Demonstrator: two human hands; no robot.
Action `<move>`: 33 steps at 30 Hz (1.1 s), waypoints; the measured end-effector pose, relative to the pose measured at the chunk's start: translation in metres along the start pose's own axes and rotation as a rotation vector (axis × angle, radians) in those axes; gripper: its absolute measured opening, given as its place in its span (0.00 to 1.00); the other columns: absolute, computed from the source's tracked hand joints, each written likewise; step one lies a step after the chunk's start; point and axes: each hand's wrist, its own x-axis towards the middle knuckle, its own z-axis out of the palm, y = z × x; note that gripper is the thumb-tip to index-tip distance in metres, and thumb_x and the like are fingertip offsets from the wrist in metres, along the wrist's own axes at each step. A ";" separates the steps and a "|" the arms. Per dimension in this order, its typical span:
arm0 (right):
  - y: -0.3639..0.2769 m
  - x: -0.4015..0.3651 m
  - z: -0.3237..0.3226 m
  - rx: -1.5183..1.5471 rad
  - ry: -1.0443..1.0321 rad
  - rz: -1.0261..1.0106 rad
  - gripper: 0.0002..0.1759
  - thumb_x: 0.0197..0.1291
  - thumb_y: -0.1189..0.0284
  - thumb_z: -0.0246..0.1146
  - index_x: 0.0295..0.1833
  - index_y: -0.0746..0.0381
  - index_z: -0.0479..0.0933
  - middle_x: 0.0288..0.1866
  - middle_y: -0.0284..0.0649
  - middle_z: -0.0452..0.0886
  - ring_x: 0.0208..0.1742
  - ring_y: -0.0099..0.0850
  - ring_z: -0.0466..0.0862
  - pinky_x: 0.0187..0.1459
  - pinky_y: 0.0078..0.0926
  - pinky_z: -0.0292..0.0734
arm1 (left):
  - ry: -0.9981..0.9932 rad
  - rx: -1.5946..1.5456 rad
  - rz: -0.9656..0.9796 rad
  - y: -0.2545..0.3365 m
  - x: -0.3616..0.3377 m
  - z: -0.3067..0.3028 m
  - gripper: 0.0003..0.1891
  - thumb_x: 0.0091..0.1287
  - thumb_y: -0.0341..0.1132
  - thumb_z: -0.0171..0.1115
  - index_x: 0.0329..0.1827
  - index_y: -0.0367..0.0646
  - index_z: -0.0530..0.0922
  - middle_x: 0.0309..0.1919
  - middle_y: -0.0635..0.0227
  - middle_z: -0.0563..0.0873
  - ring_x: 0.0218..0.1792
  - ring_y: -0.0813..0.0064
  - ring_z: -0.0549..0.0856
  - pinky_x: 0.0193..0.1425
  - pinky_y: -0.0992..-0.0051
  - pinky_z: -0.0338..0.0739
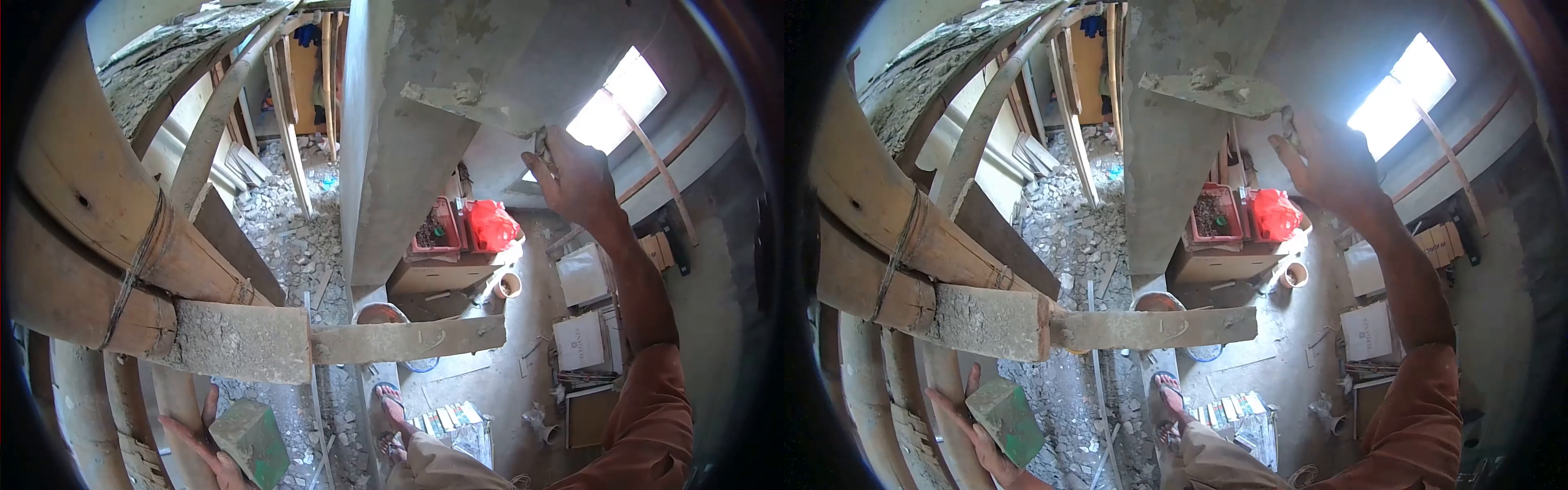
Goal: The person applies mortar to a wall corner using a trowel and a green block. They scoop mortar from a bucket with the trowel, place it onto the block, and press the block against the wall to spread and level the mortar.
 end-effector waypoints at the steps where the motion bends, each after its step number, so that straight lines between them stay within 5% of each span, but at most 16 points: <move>1: 0.004 0.004 -0.003 -0.041 -0.017 0.005 0.16 0.66 0.64 0.68 0.46 0.67 0.75 0.32 0.51 0.81 0.31 0.50 0.83 0.34 0.41 0.77 | -0.002 -0.006 -0.005 0.004 0.000 0.002 0.47 0.75 0.59 0.47 0.85 0.41 0.35 0.81 0.46 0.51 0.75 0.45 0.68 0.70 0.56 0.70; 4: 0.006 0.013 -0.007 -0.108 -0.031 0.003 0.19 0.66 0.60 0.68 0.48 0.66 0.77 0.34 0.49 0.82 0.32 0.45 0.84 0.34 0.39 0.79 | 0.002 0.034 -0.013 0.013 -0.001 0.006 0.47 0.75 0.58 0.47 0.85 0.41 0.34 0.82 0.47 0.50 0.74 0.45 0.68 0.71 0.55 0.69; 9: 0.003 0.026 -0.025 -0.199 -0.045 -0.025 0.19 0.66 0.60 0.68 0.48 0.66 0.77 0.33 0.47 0.82 0.32 0.45 0.84 0.34 0.38 0.80 | 0.038 -0.061 -0.058 0.010 -0.001 0.010 0.49 0.74 0.60 0.48 0.85 0.42 0.34 0.76 0.34 0.60 0.75 0.47 0.67 0.72 0.56 0.66; 13: 0.001 0.035 -0.041 -0.198 -0.065 -0.057 0.15 0.65 0.66 0.67 0.47 0.67 0.76 0.28 0.51 0.80 0.29 0.49 0.83 0.32 0.43 0.75 | 0.034 -0.093 -0.110 0.011 0.001 0.009 0.51 0.72 0.62 0.50 0.86 0.44 0.34 0.73 0.29 0.63 0.75 0.48 0.67 0.73 0.58 0.65; 15: -0.002 0.041 -0.047 -0.239 -0.052 -0.101 0.15 0.66 0.66 0.67 0.47 0.67 0.76 0.27 0.51 0.80 0.27 0.49 0.82 0.31 0.43 0.74 | -0.093 -0.160 -0.157 0.007 0.000 0.001 0.54 0.73 0.64 0.53 0.84 0.58 0.23 0.79 0.36 0.53 0.78 0.45 0.61 0.79 0.51 0.56; 17: -0.012 0.047 -0.055 -0.294 -0.262 0.125 0.21 0.68 0.57 0.64 0.49 0.66 0.77 0.41 0.50 0.81 0.40 0.46 0.84 0.41 0.44 0.81 | -0.039 -0.145 -0.178 0.021 0.003 0.012 0.53 0.72 0.63 0.53 0.85 0.53 0.29 0.76 0.33 0.58 0.76 0.48 0.64 0.77 0.55 0.59; 18: -0.012 0.047 -0.056 -0.294 -0.262 0.120 0.21 0.68 0.57 0.64 0.49 0.66 0.77 0.41 0.50 0.81 0.40 0.46 0.84 0.41 0.44 0.81 | 0.018 -0.127 -0.195 0.026 0.003 0.015 0.52 0.70 0.63 0.53 0.86 0.48 0.35 0.73 0.30 0.63 0.75 0.50 0.67 0.75 0.59 0.62; 29: -0.004 0.030 -0.026 -0.118 -0.114 0.085 0.21 0.68 0.58 0.65 0.51 0.65 0.74 0.35 0.48 0.81 0.32 0.48 0.84 0.37 0.43 0.80 | 0.037 -0.068 -0.140 0.034 0.004 0.020 0.52 0.70 0.62 0.53 0.86 0.45 0.37 0.73 0.31 0.64 0.75 0.50 0.66 0.78 0.56 0.55; 33: -0.008 0.029 -0.018 -0.129 -0.203 0.110 0.20 0.68 0.58 0.64 0.50 0.66 0.75 0.35 0.49 0.81 0.34 0.49 0.84 0.37 0.43 0.79 | 0.023 -0.018 -0.150 0.035 0.004 0.020 0.51 0.71 0.62 0.52 0.86 0.44 0.37 0.73 0.31 0.63 0.75 0.48 0.67 0.79 0.55 0.53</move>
